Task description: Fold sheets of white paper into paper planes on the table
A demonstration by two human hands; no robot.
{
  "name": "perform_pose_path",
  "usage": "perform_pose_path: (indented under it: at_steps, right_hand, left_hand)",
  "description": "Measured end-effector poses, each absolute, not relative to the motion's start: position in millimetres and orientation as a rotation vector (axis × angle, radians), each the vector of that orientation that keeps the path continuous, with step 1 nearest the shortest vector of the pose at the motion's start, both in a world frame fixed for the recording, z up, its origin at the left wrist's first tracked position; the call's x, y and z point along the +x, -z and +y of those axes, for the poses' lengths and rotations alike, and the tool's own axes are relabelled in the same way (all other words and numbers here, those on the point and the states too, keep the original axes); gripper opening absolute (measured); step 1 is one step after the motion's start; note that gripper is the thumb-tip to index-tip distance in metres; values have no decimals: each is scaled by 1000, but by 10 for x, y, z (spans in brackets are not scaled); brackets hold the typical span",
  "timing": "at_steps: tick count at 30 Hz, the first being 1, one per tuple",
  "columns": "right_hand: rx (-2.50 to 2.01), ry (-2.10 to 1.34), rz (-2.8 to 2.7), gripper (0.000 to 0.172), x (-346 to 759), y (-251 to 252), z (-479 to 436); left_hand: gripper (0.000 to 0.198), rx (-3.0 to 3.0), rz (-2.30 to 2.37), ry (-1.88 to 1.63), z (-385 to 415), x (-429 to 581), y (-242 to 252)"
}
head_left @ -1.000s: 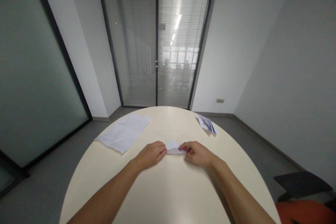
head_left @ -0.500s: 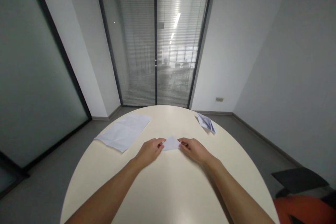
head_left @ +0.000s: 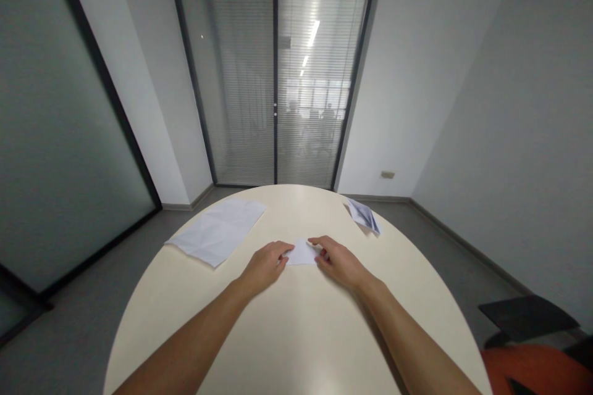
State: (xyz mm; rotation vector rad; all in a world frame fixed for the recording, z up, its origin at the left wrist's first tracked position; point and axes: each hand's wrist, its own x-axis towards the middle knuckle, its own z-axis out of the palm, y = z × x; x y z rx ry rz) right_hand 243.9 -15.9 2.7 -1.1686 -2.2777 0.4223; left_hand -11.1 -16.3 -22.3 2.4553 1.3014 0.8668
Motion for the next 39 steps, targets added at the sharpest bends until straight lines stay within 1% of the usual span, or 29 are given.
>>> perform_pose_path:
  at_steps: [4, 8, 11, 14, 19, 26, 31, 39]
  right_hand:
    - [-1085, -309, -2386, 44, 2388, -6, -162]
    - [-973, -219, -2491, 41, 2287, 37, -166]
    - [-857, -264, -2566, 45, 2231, 57, -177]
    - [-836, -305, -2572, 49, 2214, 59, -188]
    - [-853, -322, -2558, 46, 2216, 31, -194]
    - [-892, -317, -2586, 37, 2326, -22, -158]
    - [-890, -327, -2554, 32, 2329, -66, -175]
    - [-853, -388, -2527, 33, 2267, -93, -209]
  left_hand:
    - [32, 2526, 1230, -886, -149, -107, 246]
    - [33, 2598, 1205, -817, -154, -106, 227]
    - [31, 2643, 1198, -793, -173, -104, 187]
    - [23, 2660, 1189, -787, -191, -96, 145]
    - [18, 2678, 1183, -759, -198, -76, 106]
    - [27, 2672, 1224, -732, -204, -82, 95]
    - [21, 2696, 1195, -736, -221, -83, 75]
    - [41, 2679, 1096, -724, -231, -88, 86]
